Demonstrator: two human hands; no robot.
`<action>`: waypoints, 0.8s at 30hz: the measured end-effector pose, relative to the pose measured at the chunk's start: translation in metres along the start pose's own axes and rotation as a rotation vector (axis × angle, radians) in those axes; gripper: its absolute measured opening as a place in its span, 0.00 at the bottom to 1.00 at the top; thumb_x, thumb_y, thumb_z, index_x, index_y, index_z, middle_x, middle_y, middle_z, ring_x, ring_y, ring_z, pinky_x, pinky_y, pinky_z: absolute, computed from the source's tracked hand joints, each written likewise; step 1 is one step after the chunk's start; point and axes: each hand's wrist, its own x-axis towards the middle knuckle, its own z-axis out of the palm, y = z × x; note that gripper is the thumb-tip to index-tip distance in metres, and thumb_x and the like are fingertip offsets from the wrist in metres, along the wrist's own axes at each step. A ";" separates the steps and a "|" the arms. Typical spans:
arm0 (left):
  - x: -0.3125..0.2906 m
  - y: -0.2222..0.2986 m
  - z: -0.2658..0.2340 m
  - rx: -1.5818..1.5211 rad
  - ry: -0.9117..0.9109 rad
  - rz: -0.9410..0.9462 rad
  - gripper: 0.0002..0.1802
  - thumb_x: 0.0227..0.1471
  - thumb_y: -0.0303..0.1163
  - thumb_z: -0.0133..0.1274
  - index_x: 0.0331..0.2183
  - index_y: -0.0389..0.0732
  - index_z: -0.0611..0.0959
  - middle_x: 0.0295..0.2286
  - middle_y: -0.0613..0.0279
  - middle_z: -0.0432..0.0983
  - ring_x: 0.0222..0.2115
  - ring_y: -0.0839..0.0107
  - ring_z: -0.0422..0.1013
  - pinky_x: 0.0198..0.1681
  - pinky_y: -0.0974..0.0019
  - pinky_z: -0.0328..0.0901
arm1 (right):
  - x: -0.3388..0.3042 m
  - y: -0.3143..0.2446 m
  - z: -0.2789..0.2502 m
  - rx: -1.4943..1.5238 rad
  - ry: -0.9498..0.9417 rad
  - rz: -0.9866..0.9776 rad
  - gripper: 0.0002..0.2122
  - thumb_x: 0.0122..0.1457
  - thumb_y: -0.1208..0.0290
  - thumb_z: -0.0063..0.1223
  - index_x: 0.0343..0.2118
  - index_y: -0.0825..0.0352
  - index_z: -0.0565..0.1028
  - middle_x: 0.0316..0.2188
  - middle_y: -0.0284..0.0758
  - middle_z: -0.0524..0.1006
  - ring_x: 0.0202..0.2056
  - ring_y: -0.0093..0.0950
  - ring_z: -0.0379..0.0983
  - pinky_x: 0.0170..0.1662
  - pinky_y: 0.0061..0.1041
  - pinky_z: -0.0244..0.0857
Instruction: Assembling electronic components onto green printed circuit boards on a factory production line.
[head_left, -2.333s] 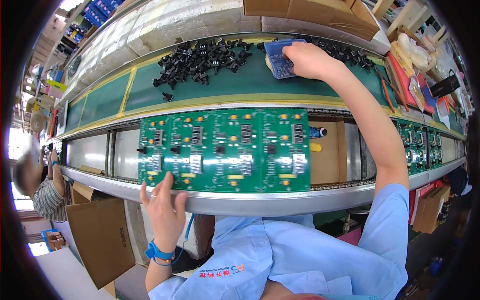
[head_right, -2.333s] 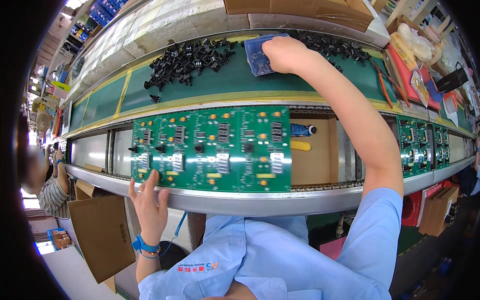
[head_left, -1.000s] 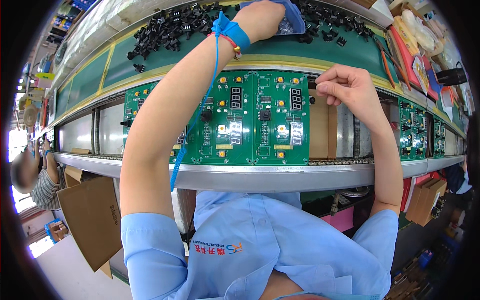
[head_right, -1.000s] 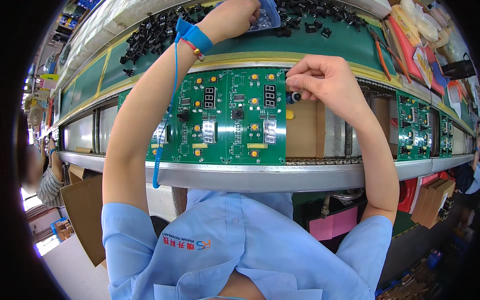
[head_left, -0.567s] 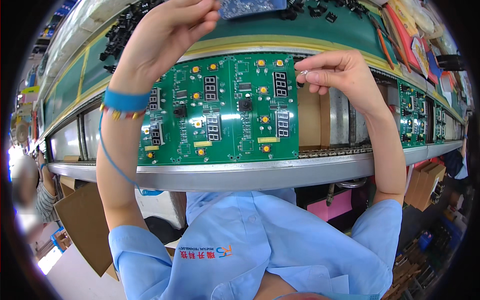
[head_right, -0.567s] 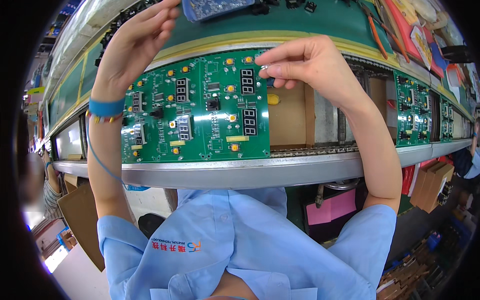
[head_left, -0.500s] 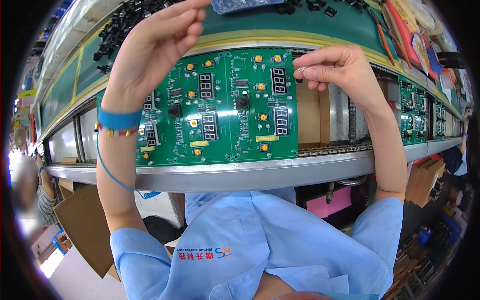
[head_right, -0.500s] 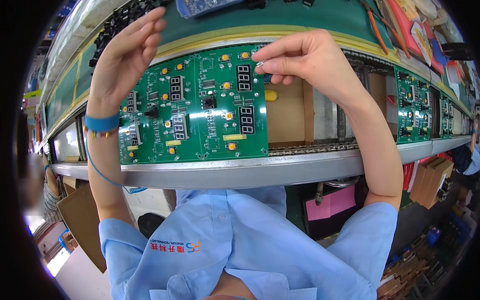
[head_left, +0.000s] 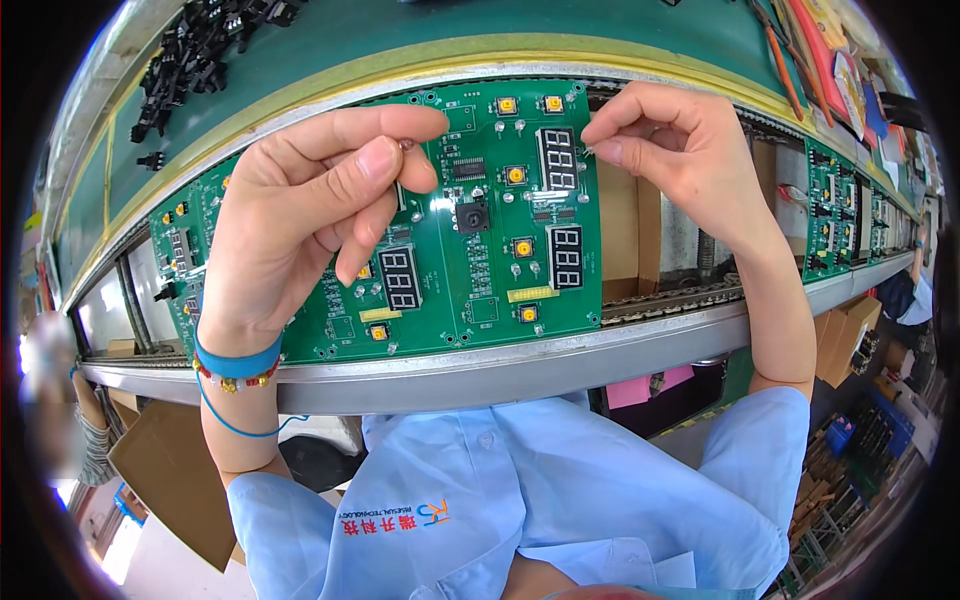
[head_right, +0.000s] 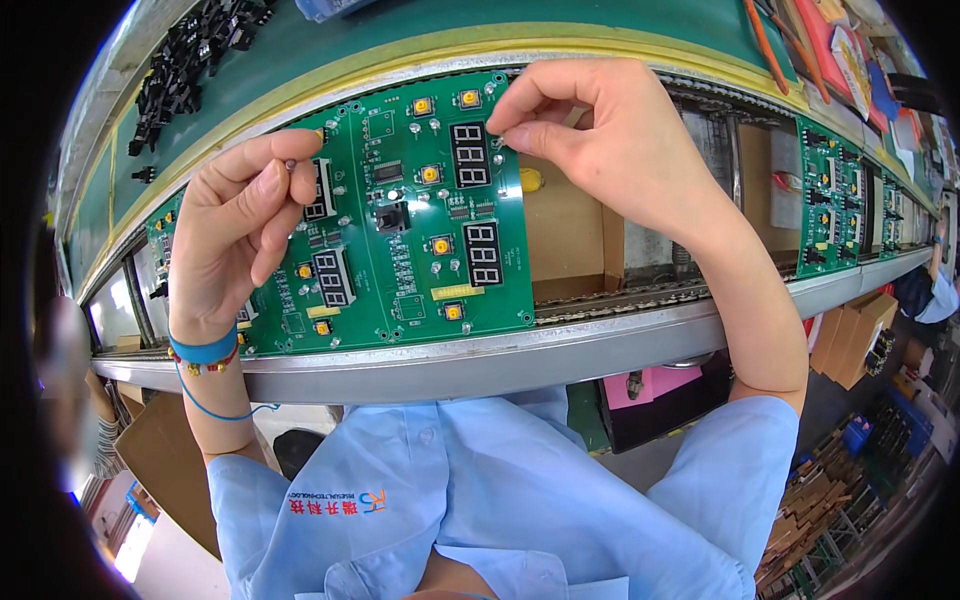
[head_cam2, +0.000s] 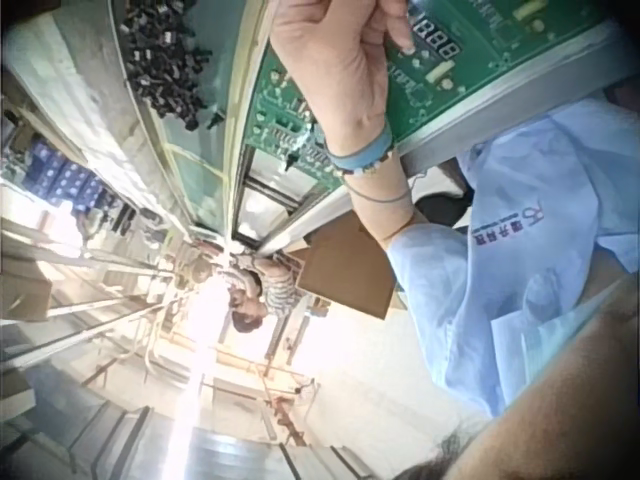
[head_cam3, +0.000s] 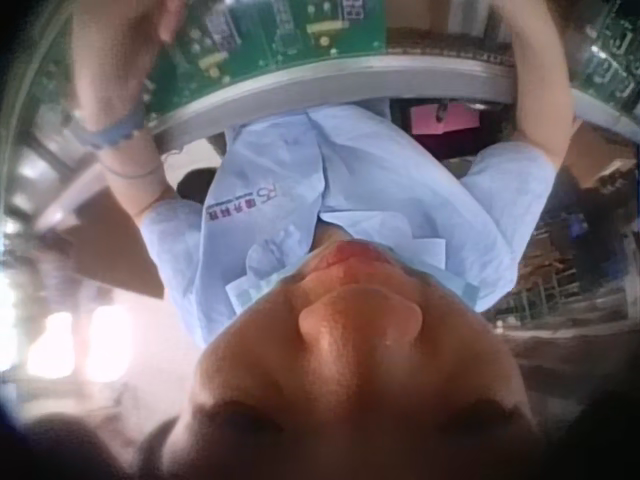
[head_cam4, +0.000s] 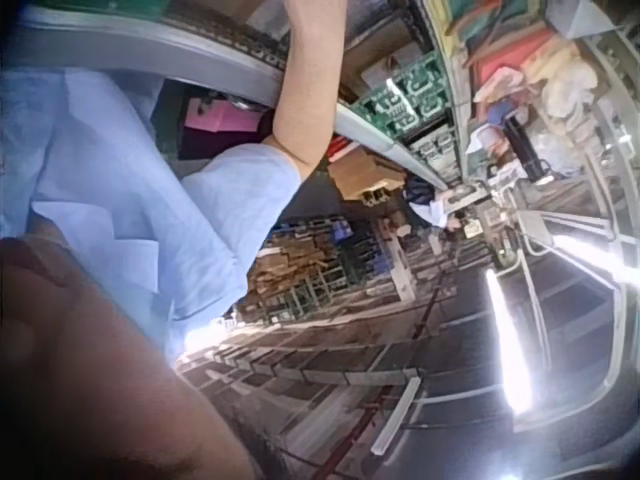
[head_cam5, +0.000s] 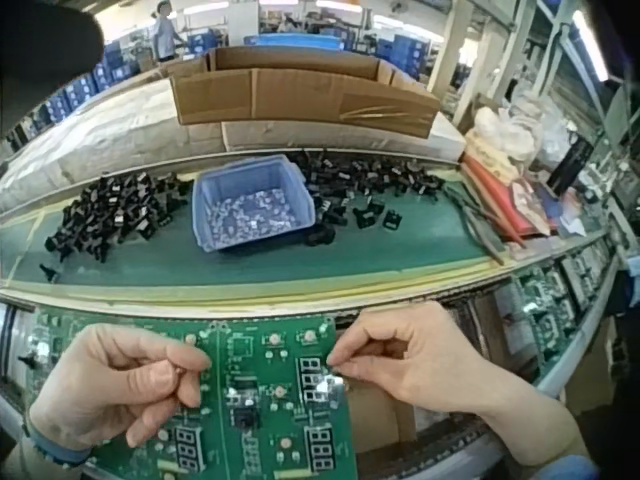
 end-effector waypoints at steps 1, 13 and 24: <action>0.001 -0.002 0.000 -0.004 -0.003 -0.009 0.17 0.58 0.30 0.50 0.46 0.30 0.78 0.32 0.57 0.78 0.18 0.83 0.65 0.16 0.81 0.60 | 0.000 0.000 0.002 0.003 0.001 0.010 0.03 0.53 0.81 0.55 0.31 0.70 0.77 0.25 0.30 0.78 0.29 0.17 0.73 0.32 0.18 0.67; 0.001 -0.009 0.003 0.219 0.077 -0.003 0.12 0.57 0.32 0.52 0.40 0.35 0.76 0.28 0.58 0.76 0.17 0.82 0.68 0.14 0.84 0.59 | 0.001 -0.005 0.005 -0.176 0.067 -0.058 0.12 0.51 0.84 0.54 0.39 0.65 0.73 0.28 0.27 0.76 0.32 0.15 0.72 0.31 0.14 0.64; 0.004 -0.011 0.005 0.145 0.036 0.037 0.10 0.55 0.32 0.55 0.35 0.34 0.77 0.25 0.61 0.75 0.21 0.80 0.71 0.19 0.79 0.66 | -0.001 -0.003 0.013 -0.499 0.135 -0.411 0.14 0.48 0.87 0.54 0.39 0.66 0.73 0.27 0.33 0.76 0.28 0.22 0.74 0.28 0.21 0.67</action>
